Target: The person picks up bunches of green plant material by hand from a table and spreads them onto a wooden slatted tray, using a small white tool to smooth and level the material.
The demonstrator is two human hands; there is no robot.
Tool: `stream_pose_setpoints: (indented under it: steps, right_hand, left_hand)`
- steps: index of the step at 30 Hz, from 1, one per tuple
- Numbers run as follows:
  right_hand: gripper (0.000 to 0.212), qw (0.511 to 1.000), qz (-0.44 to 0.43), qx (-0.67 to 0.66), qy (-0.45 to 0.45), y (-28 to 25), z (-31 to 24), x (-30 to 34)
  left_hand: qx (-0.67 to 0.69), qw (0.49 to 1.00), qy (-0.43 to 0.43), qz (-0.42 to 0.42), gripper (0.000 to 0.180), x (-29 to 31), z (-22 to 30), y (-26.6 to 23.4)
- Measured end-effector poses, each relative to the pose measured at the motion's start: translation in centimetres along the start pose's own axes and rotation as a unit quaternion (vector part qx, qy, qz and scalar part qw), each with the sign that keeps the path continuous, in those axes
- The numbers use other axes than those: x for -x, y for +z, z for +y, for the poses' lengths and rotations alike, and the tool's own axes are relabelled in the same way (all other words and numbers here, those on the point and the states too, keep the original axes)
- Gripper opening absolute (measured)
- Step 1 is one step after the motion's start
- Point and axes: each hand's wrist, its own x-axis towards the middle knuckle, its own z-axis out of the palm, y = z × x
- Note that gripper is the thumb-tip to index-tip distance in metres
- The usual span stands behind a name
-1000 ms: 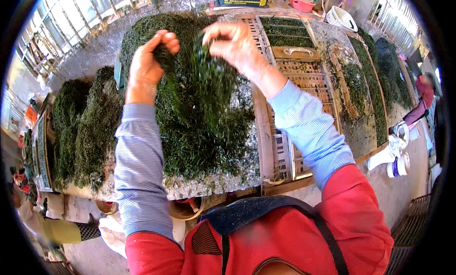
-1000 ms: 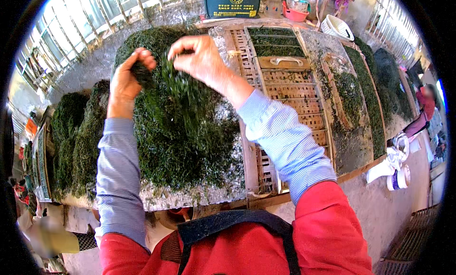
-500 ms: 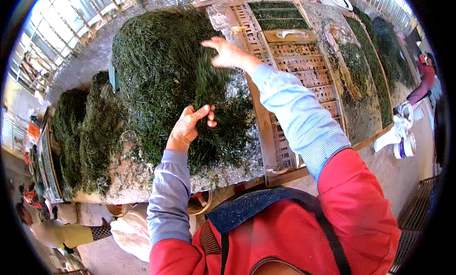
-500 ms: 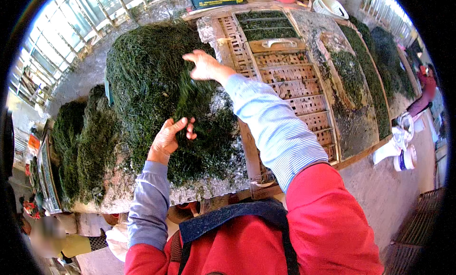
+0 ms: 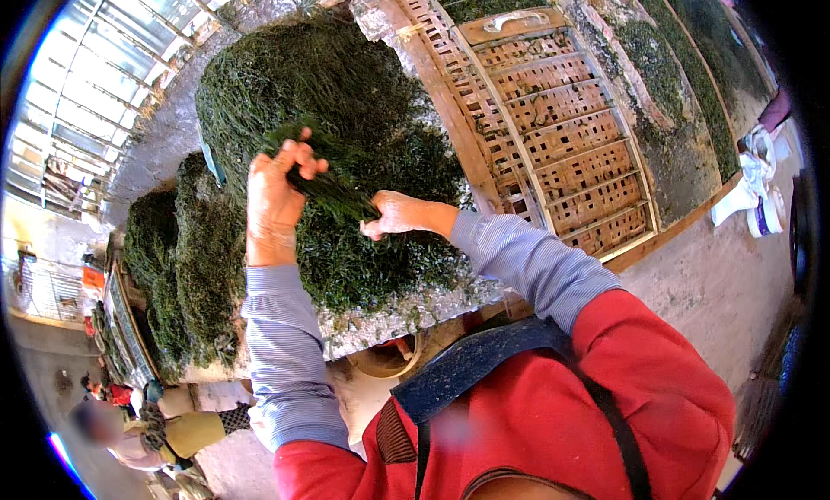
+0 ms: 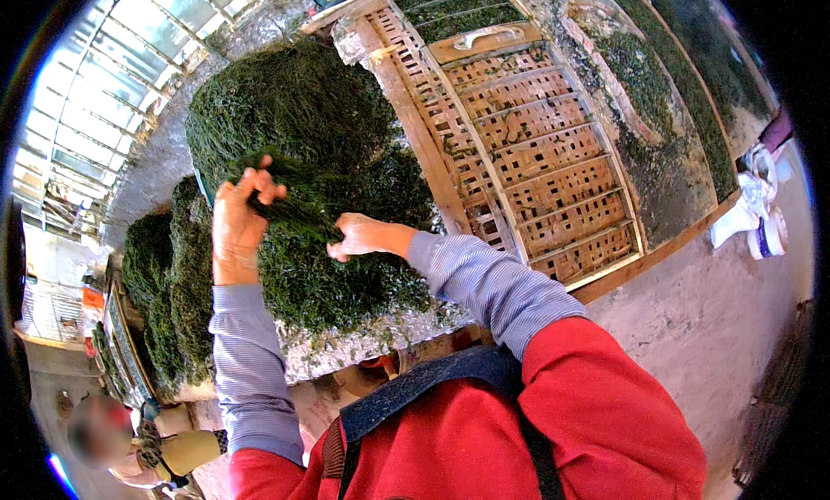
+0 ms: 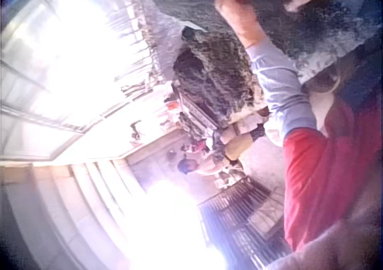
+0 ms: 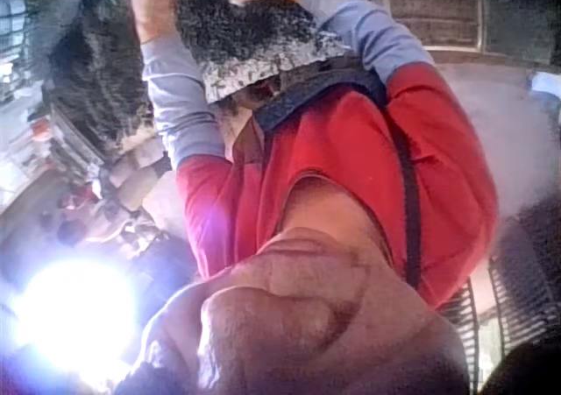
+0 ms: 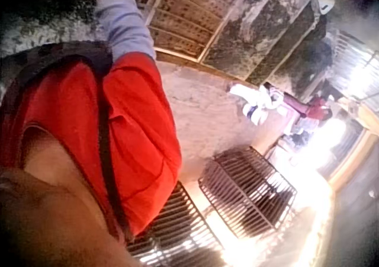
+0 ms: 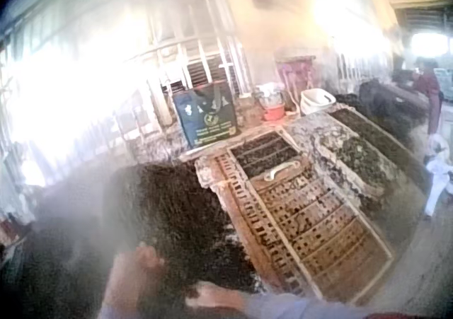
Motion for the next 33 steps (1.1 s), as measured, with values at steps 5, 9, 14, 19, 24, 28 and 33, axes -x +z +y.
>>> stream_pose_setpoints:
  steps: [5,9,14,19,24,28,33]
  right_hand:
    - [0.022,0.993,0.004,0.085,0.079,0.4,7.2,3.0]
    - [0.021,0.972,-0.057,0.217,0.069,-1.0,5.8,3.3]
    - [0.017,0.906,0.24,0.338,-0.082,-6.5,-5.4,1.5]
    - [0.055,0.953,0.18,0.054,-0.237,-2.2,-12.3,-0.7]
    - [0.026,0.993,0.009,0.117,-0.027,5.8,-0.4,1.3]
    - [0.013,0.947,0.163,0.262,-0.084,0.2,-5.8,4.0]
    - [0.016,0.854,0.255,0.361,-0.273,-5.1,-14.2,-4.1]
  left_hand:
    - [-0.003,0.994,0.105,0.002,0.028,-2.0,7.6,-0.2]
    - [0.178,0.966,0.111,-0.149,0.036,-1.4,13.6,-0.6]
    - [0.119,0.992,-0.027,-0.038,0.051,-0.8,9.2,-0.9]
    - [0.205,0.967,-0.117,-0.095,0.041,-0.4,5.5,-2.0]
    - [0.144,0.981,-0.09,-0.095,0.038,0.7,3.7,-3.1]
    - [0.098,0.993,-0.073,-0.002,0.043,3.0,0.0,-4.0]
    - [0.176,0.977,-0.116,0.033,0.037,4.5,-3.0,-3.7]
